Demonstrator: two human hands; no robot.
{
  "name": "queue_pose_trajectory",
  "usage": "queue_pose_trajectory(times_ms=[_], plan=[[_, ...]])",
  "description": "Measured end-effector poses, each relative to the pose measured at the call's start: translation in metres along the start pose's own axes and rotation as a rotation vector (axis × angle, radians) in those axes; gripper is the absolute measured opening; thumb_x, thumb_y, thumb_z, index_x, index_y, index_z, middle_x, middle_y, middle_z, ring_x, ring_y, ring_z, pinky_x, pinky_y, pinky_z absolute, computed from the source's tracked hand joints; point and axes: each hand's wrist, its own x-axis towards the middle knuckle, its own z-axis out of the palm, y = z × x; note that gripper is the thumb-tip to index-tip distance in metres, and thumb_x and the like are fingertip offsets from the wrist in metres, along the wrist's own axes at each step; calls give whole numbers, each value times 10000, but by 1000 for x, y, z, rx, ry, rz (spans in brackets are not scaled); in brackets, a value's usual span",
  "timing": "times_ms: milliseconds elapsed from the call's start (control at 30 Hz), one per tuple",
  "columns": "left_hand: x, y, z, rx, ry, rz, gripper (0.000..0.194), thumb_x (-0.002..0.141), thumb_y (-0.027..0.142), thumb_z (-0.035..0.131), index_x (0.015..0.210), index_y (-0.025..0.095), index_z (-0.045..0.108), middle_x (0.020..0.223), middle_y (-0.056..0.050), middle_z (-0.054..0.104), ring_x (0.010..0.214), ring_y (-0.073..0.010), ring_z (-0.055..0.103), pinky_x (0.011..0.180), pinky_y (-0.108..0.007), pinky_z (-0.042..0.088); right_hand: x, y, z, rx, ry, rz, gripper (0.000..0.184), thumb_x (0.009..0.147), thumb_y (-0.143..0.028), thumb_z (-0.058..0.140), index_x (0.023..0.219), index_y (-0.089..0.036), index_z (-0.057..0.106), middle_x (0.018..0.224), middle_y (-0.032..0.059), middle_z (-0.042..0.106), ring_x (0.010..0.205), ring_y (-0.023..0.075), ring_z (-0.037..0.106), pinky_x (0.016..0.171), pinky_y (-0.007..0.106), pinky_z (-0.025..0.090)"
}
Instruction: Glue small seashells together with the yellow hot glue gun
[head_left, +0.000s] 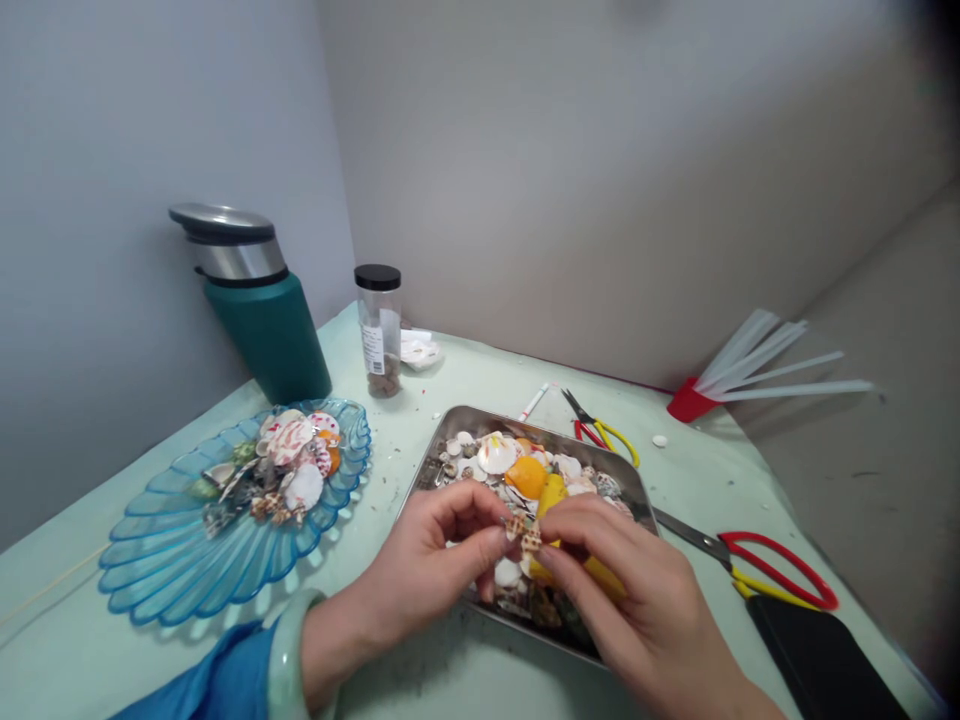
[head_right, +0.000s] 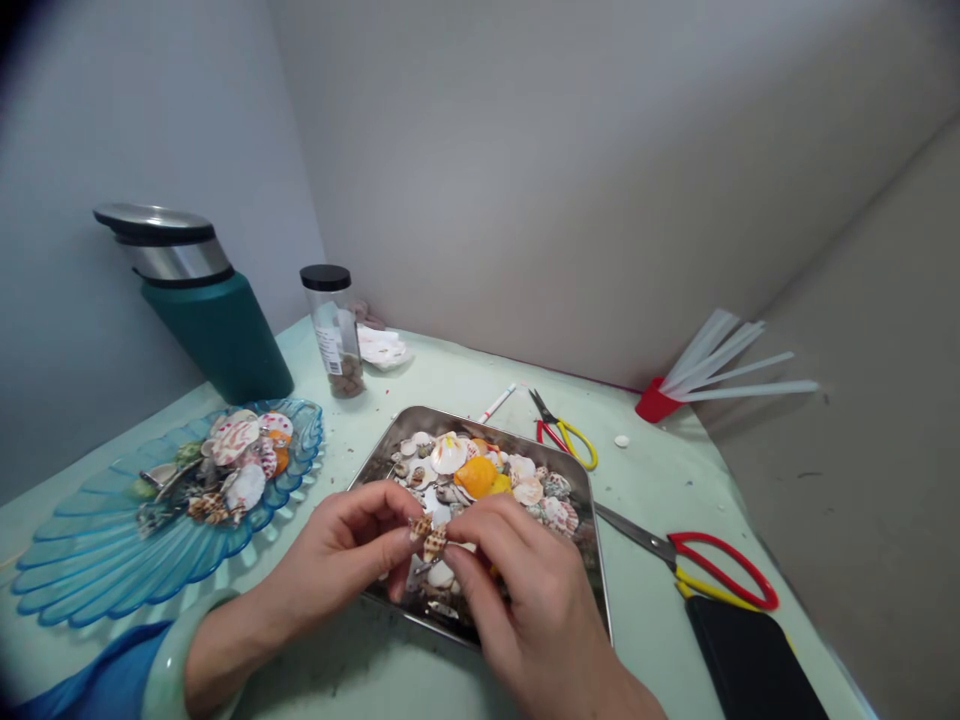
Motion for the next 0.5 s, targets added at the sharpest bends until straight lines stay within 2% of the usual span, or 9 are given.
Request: queue_pose_trajectory(times_ms=[233,500], plan=[[-1,0,1,13,-10,0,171,746,275,673,780,150,562,585,49,553,432,-64,528,442,-172,426,0,-1,4,90,2,82,129,860,-94,524,842,-186,612,793,34,640,720,151,602,647,255,478],[0,-1,1,29,0,-13,155,760,264,666,761,147,565,628,42,555,439,-55,519,438,-168,418,0,-4,3,214,-69,407,147,862,-258,540,745,-194,602,710,-3,596,637,137,560,553,232,435]])
